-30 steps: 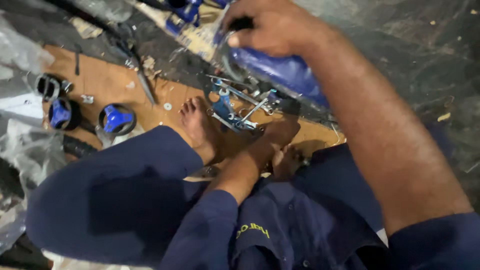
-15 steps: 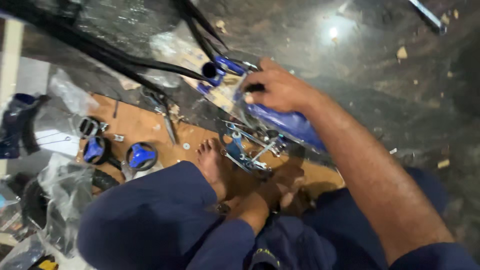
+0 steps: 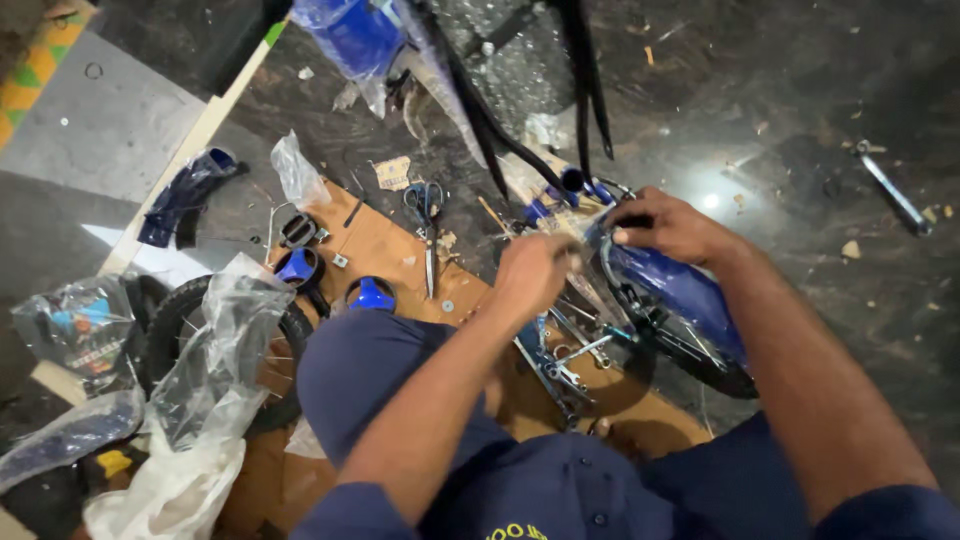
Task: The person assembles or repairs a small bicycle, using a screwdriver to tighten components and fitting a blue plastic fender over the rear wheel while working on the floor.
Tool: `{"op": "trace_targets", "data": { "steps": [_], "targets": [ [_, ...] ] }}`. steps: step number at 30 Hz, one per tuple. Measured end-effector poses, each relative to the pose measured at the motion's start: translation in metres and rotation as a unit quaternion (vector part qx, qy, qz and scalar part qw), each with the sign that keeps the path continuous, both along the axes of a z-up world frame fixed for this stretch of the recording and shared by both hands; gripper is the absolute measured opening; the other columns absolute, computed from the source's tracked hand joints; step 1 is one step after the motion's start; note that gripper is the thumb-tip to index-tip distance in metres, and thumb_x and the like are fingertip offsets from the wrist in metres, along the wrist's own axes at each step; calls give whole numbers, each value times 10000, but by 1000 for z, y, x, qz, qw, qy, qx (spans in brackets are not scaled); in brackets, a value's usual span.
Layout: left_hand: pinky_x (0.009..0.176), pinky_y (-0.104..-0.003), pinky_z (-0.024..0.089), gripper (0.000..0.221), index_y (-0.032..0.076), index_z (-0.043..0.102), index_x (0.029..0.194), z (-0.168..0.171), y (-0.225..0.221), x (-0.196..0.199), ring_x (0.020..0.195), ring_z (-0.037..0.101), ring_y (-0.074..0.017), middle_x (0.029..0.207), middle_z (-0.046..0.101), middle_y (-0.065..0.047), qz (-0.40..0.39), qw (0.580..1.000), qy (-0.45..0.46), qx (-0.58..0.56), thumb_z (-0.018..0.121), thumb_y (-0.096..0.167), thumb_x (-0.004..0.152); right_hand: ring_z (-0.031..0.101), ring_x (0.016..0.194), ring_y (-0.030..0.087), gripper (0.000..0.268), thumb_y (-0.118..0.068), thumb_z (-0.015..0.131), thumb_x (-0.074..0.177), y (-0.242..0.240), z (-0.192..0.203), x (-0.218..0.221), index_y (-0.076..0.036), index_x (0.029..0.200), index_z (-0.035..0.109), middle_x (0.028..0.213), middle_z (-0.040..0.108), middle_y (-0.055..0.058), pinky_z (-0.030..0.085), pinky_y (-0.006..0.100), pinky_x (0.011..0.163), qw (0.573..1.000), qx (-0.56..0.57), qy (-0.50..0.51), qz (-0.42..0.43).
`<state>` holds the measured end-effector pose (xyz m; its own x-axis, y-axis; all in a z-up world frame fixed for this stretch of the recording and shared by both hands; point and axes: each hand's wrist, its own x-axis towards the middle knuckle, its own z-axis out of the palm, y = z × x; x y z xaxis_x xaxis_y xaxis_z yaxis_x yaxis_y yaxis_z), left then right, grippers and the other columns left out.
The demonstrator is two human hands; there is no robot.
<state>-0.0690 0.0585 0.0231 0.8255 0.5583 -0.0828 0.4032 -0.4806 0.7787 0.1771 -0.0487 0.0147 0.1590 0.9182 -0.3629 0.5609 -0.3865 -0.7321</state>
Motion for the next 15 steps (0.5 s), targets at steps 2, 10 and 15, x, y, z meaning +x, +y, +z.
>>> {"op": "trace_targets", "data": {
  "steps": [2, 10, 15],
  "targets": [
    [864, -489, 555, 236, 131, 776, 1075, -5, 7, 10, 973, 710, -383, 998, 743, -189, 87, 994, -41, -55, 669, 236, 893, 584, 1106, 261, 344, -275, 763, 869, -2, 3, -3, -160, 1193, 760, 1118, 620, 99, 451, 389, 988, 1000, 8, 12, -4],
    [808, -532, 535, 183, 58, 734, 976, -21, -10, 44, 924, 687, -459, 1012, 729, -225, 100, 987, -126, -23, 642, 65, 817, 594, 1139, 235, 329, -228, 745, 887, 3, 13, -7, -148, 1206, 758, 1129, 649, 88, 431, 361, 1028, 1000, 0, 20, 11],
    [849, -545, 534, 285, 80, 732, 1059, -22, -7, 48, 945, 691, -452, 993, 725, -241, 99, 991, -67, -57, 573, 4, 834, 605, 1113, 220, 290, -156, 719, 906, 3, 17, -5, -92, 1188, 748, 1145, 631, 78, 458, 354, 997, 993, -25, 108, -48]
  ]
}}
